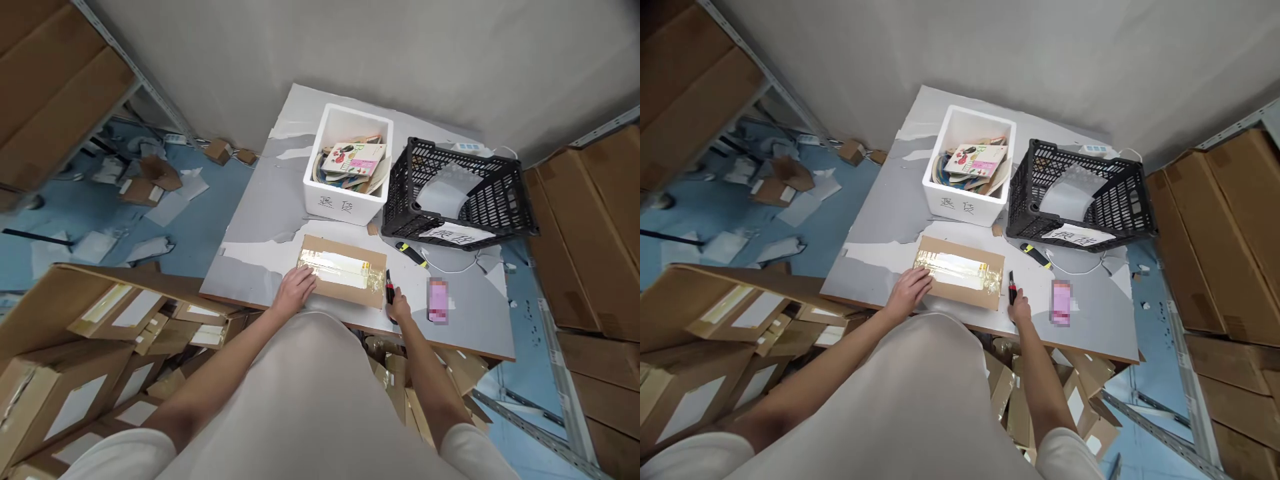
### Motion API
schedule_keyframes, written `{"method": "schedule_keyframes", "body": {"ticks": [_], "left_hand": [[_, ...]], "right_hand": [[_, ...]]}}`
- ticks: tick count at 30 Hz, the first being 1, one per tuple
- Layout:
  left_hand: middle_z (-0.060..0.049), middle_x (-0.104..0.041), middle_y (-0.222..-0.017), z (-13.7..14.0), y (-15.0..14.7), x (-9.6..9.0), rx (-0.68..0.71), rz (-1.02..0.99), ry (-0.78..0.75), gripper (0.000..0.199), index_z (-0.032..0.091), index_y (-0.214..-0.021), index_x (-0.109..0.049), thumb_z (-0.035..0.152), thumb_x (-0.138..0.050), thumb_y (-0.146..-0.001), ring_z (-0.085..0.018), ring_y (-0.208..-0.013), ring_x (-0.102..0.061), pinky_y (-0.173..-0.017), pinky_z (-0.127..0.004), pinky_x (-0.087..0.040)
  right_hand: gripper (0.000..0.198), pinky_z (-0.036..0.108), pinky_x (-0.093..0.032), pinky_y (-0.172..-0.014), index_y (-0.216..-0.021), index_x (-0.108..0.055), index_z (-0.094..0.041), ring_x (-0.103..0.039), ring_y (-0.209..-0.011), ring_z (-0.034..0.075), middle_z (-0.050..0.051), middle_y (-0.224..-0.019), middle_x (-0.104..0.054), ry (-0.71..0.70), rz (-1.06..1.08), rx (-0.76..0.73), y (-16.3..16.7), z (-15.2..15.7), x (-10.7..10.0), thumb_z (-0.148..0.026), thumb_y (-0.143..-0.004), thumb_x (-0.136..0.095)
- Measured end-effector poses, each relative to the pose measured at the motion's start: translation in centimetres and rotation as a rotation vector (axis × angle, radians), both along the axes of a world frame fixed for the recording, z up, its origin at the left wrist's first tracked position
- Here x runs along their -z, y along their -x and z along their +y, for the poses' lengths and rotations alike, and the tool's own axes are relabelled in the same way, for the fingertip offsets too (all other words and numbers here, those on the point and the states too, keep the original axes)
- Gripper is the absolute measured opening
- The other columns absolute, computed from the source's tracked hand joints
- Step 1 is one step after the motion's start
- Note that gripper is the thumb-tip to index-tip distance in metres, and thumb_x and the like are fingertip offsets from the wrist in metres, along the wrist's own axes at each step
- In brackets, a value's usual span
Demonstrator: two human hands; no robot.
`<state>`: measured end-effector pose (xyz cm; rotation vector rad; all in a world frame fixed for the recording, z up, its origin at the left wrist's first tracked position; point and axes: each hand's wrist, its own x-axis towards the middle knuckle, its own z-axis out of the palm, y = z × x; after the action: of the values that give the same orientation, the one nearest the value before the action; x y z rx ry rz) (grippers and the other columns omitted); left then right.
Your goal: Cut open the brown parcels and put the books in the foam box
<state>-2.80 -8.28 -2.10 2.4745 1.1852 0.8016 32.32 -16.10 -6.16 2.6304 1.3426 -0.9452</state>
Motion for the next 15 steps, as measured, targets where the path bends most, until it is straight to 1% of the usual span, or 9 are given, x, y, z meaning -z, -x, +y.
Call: {"method": "schedule_keyframes", "body": {"ticks": [2,3,6,7,8,9,11,13,15], "left_hand": [[-0.013,-0.065,-0.118,-0.3,-0.3,0.2,0.008,-0.008,-0.003,0.025,0.019,-0.109,-0.064,0.021,-0.046,-0.092,-0.025,-0.121,-0.056,-0.099,-0.045,-0.046],[-0.013,-0.065,-0.119,-0.4,-0.4,0.3,0.001,-0.011,0.003,0.026,0.018,-0.111,-0.063,0.02,-0.045,-0.093,-0.025,-0.122,-0.055,-0.1,-0.046,-0.046],[-0.014,-0.062,-0.124,-0.6,-0.5,0.3,-0.008,-0.003,0.035,0.028,0.018,-0.115,-0.061,0.022,-0.045,-0.092,-0.027,-0.125,-0.052,-0.103,-0.048,-0.043],[-0.015,-0.061,-0.125,-0.7,-0.5,0.2,-0.002,0.0,0.043,0.029,0.017,-0.116,-0.06,0.024,-0.046,-0.092,-0.027,-0.126,-0.051,-0.104,-0.049,-0.043],[-0.016,-0.06,-0.126,-0.7,-0.5,0.2,0.004,0.002,0.046,0.03,0.016,-0.117,-0.06,0.025,-0.047,-0.091,-0.028,-0.127,-0.05,-0.104,-0.05,-0.042],[-0.016,-0.06,-0.126,-0.7,-0.5,0.2,0.011,0.003,0.05,0.031,0.016,-0.118,-0.059,0.026,-0.048,-0.091,-0.029,-0.128,-0.049,-0.105,-0.05,-0.041],[-0.016,-0.059,-0.127,-0.8,-0.5,0.1,0.014,-0.005,0.056,0.032,0.016,-0.119,-0.058,0.027,-0.049,-0.09,-0.03,-0.129,-0.048,-0.105,-0.051,-0.041],[-0.016,-0.058,-0.128,-0.8,-0.5,0.1,0.015,-0.016,0.062,0.033,0.017,-0.12,-0.057,0.027,-0.049,-0.09,-0.03,-0.129,-0.047,-0.105,-0.052,-0.04],[-0.017,-0.057,-0.129,-0.8,-0.6,0.1,0.02,-0.027,0.062,0.033,0.016,-0.12,-0.057,0.026,-0.048,-0.09,-0.03,-0.129,-0.047,-0.104,-0.052,-0.04]], "right_hand": [[0.067,0.041,-0.046,-0.084,-0.143,-0.029,-0.003,-0.058,-0.105,0.031,0.027,-0.12,-0.054,-0.064,0.007,-0.026,-0.7,1.1,-1.7,-0.024,-0.081,-0.042],[0.065,0.041,-0.045,-0.086,-0.144,-0.026,-0.004,-0.057,-0.106,0.03,0.024,-0.121,-0.054,-0.141,0.015,-0.03,-0.9,1.8,-2.9,-0.023,-0.083,-0.037],[0.066,0.041,-0.047,-0.087,-0.15,-0.014,-0.011,-0.06,-0.098,0.024,0.014,-0.11,-0.061,-0.48,0.124,-0.052,-0.2,4.5,-8.0,-0.018,-0.085,-0.022],[0.068,0.04,-0.049,-0.082,-0.151,-0.008,-0.013,-0.062,-0.089,0.023,0.011,-0.104,-0.063,-0.538,0.184,-0.101,0.7,5.4,-9.8,-0.019,-0.085,-0.021],[0.069,0.039,-0.05,-0.079,-0.152,-0.003,-0.015,-0.062,-0.081,0.021,0.01,-0.102,-0.063,-0.539,0.231,-0.202,2.1,6.3,-11.6,-0.019,-0.086,-0.021],[0.07,0.038,-0.05,-0.079,-0.153,-0.003,-0.017,-0.061,-0.081,0.021,0.01,-0.106,-0.063,-0.52,0.256,-0.366,3.7,7.1,-13.2,-0.018,-0.086,-0.024],[0.069,0.037,-0.048,-0.084,-0.153,-0.01,-0.022,-0.059,-0.094,0.022,0.012,-0.118,-0.058,-0.44,0.237,-0.771,7.3,8.5,-15.5,-0.019,-0.087,-0.031],[0.067,0.034,-0.047,-0.081,-0.153,-0.013,-0.029,-0.059,-0.093,0.021,0.01,-0.12,-0.056,-0.29,0.155,-1.065,10.6,9.6,-16.5,-0.016,-0.089,-0.032],[0.068,0.031,-0.047,-0.076,-0.152,-0.014,-0.034,-0.061,-0.087,0.02,0.009,-0.117,-0.055,-0.167,0.044,-1.233,12.8,10.2,-16.6,-0.012,-0.09,-0.031]]}}
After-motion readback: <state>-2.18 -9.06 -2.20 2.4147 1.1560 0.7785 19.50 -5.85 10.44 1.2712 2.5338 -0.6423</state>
